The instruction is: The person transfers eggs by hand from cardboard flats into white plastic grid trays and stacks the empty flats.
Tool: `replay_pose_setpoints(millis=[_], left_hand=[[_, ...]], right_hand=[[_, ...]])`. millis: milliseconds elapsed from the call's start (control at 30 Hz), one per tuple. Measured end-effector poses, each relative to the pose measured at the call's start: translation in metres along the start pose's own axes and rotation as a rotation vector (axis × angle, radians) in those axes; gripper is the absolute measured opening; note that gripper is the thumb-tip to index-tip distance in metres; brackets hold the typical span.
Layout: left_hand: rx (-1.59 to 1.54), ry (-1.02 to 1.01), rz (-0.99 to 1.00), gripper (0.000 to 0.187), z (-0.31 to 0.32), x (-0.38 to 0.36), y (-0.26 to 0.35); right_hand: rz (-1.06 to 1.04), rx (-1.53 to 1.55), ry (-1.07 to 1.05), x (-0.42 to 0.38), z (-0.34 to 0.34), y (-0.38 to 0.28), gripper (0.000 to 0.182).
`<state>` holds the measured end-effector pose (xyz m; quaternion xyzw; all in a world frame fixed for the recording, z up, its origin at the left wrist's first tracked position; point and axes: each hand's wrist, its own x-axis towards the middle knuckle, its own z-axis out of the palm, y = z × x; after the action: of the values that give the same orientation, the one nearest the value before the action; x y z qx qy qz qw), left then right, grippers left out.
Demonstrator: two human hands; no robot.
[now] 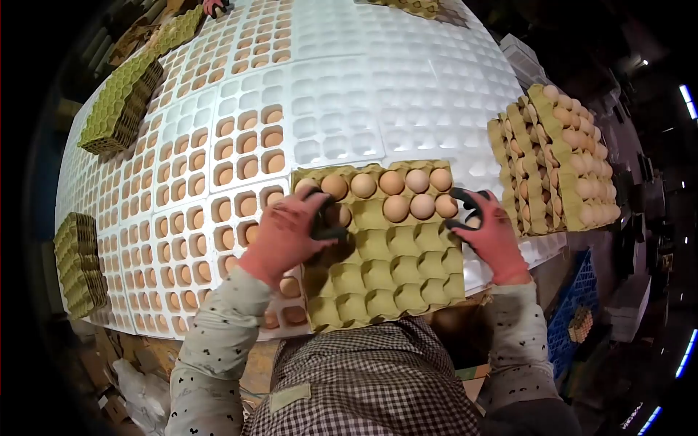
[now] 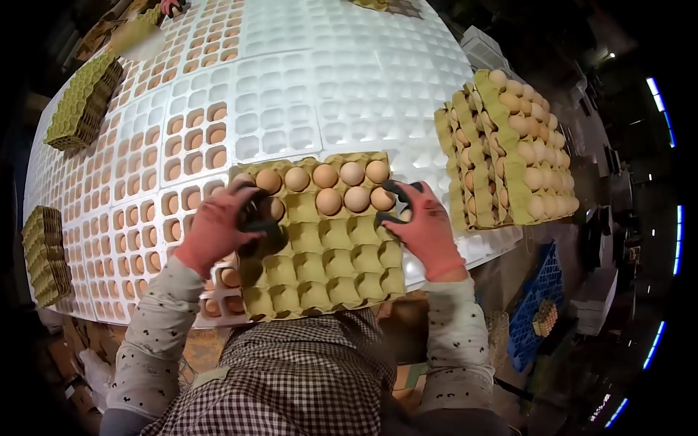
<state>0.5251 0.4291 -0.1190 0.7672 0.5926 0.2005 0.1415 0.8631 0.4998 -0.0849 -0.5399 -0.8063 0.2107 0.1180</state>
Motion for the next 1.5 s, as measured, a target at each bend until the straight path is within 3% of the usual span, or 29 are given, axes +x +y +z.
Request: replay_pose_setpoints(millis=[33,133,167,267,333,400,467,533,567,633,667,700,800,867,933,1033,1100,1133,1200,1233,1267,1333,1367,1400,1467,1500], left_hand=[[0.131,-0.111,-0.026,0.068,0.012,0.004,0.008],[0.058,-0.061,-0.029,0.068,0.009,0.008,0.021],[-0.079,-0.02,-0.108,0.059,0.006,0.009,0.028],[-0.057,0.036,0.04,0.045,0.003,0.034,0.054],[0.052,-0.021,0.137,0.034,0.024,0.056,0.066],[0.404,-0.098,0.178,0.028,0.058,0.065,0.086],[0.198,-0.117,0.152,0.03,0.055,0.067,0.077],[-0.224,0.0,0.051,0.034,0.049,0.059,0.058],[-0.434,0.065,-0.001,0.035,0.044,0.053,0.046],[-1.223,-0.206,-0.312,0.038,0.026,0.033,0.021],[-1.516,-0.288,-0.336,0.04,0.012,0.025,0.009],[-1.797,-0.379,-0.391,0.043,-0.002,0.016,-0.002],[-1.659,-0.259,-0.256,0.043,-0.001,-0.006,-0.037],[-1.573,-0.106,-0.416,0.046,-0.03,-0.009,-0.068],[-1.348,0.124,-0.592,0.046,-0.023,-0.013,-0.143],[-0.735,0.485,-0.611,0.048,-0.035,0.01,-0.27],[-0.221,0.553,-0.619,0.051,-0.052,0.024,-0.313],[0.106,0.474,-0.612,0.053,-0.085,0.03,-0.306],[0.359,0.01,-0.618,0.052,-0.107,0.046,-0.314],[0.419,-0.072,-0.597,0.055,-0.106,0.05,-0.324],[0.407,-0.018,-0.568,0.051,-0.106,0.054,-0.335],[0.154,0.303,-0.531,0.044,-0.115,0.051,-0.349],[0.012,0.585,-0.503,0.041,-0.1,0.049,-0.372],[0.077,0.66,-0.467,0.042,-0.091,0.044,-0.389],[0.514,0.551,-0.603,0.04,-0.059,0.032,-0.412],[0.524,0.585,-0.57,0.04,-0.056,0.03,-0.422]], right_hand=[[-0.115,-0.291,0.067,0.001,0.013,0.01,0.059],[-0.03,-0.326,-0.025,0.015,0.015,0.018,0.055],[-0.068,-0.217,0.063,0.015,0.017,0.022,0.051],[-0.126,-0.016,0.093,0.015,0.02,0.007,0.049],[-0.141,-0.141,0.054,0.015,0.023,-0.012,0.053],[-0.15,-0.393,0.035,0.011,0.035,-0.022,0.058],[-0.128,-0.272,0.065,0.011,0.038,-0.014,0.06],[-0.101,-0.08,0.134,0.009,0.039,-0.007,0.058],[-0.012,0.254,0.148,0.01,0.041,-0.001,0.055],[0.193,0.687,0.165,0.012,0.038,-0.013,0.051],[0.297,0.925,0.14,0.017,0.042,-0.019,0.048],[0.26,0.862,0.098,0.021,0.04,-0.031,0.045],[0.163,0.799,0.021,0.045,0.052,-0.068,0.041],[0.087,0.832,-0.072,0.074,0.066,-0.105,0.043],[-0.129,0.611,-0.095,0.118,0.091,-0.147,0.047],[-0.27,0.469,-0.066,0.201,0.144,-0.21,0.048],[-0.295,0.256,0.044,0.254,0.183,-0.251,0.049],[-0.29,0.137,0.107,0.276,0.199,-0.267,0.05],[-0.322,-0.191,0.127,0.31,0.219,-0.285,0.049],[-0.352,-0.332,0.089,0.321,0.224,-0.288,0.047],[-0.335,-0.366,0.053,0.328,0.226,-0.287,0.047],[-0.303,-0.433,-0.02,0.34,0.228,-0.275,0.046],[-0.344,-0.431,0.059,0.343,0.229,-0.262,0.047],[-0.323,-0.414,0.113,0.345,0.228,-0.254,0.048],[-0.359,-0.571,0.214,0.347,0.236,-0.227,0.048],[-0.395,-0.517,0.229,0.346,0.242,-0.212,0.047]])
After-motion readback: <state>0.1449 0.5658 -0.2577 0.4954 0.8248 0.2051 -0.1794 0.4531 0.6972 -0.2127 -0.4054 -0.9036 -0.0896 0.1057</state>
